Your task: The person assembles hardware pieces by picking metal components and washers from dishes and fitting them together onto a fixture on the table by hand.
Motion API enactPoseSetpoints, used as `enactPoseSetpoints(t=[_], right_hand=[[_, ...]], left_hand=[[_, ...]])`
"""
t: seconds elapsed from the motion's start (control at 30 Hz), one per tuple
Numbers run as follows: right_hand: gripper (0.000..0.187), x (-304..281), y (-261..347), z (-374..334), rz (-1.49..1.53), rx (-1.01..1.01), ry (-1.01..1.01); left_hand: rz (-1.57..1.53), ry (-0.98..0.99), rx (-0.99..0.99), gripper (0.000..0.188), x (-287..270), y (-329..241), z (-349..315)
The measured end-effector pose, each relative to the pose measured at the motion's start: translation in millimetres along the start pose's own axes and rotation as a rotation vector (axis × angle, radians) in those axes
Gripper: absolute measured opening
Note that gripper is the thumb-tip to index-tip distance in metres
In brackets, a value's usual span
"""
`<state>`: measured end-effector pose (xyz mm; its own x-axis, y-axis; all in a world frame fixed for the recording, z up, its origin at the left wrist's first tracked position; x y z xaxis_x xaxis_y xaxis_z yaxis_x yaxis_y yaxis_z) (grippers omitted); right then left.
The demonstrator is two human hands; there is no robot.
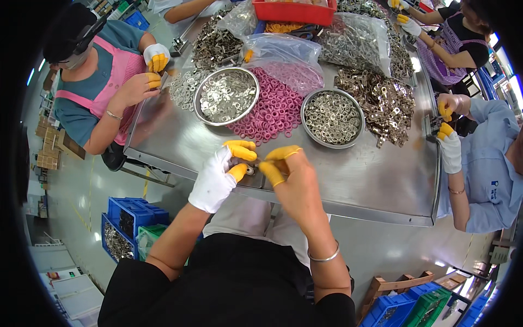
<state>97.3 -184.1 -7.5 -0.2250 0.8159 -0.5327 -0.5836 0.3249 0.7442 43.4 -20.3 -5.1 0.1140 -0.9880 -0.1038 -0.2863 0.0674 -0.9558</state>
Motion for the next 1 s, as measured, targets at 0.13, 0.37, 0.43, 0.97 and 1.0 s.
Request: enactPoseSetpoints(t=[0.13,0.37,0.43,0.97,1.0], right_hand=[[0.017,5,22,5,0.338,-0.034,0.087],[0.026,9,27,13,0.301,-0.052,0.104],[0.026,13,38,13,0.106,-0.333,0.016],[0.037,-102,-28,-19,-0.813,-0.098,-0.219],[0.035,-92,-29,-12,-0.679,-0.129,-0.220]], left_hand=[[-0.198,-0.111,0.035,0.036,2,4,-9],[-0.526,-0.194,-0.011,0.038,-20,16,-15],[-0.486,-0.301,-0.059,0.038,-21,19,-17],[0.748,-0.681,0.377,0.012,-56,-33,50],[0.827,-0.680,0.364,0.010,-52,-35,60]])
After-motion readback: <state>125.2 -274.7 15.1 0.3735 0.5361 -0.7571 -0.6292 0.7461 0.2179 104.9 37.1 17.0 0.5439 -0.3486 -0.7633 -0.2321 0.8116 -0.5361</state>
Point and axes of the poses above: each hand's wrist, its own z-axis towards the middle knuckle, its own x-axis out of the palm, y = z × x, the point moved 3 cm from there along z, towards the middle knuckle, and after that the axes turned 12 degrees about -x, right-handed, at the moved point
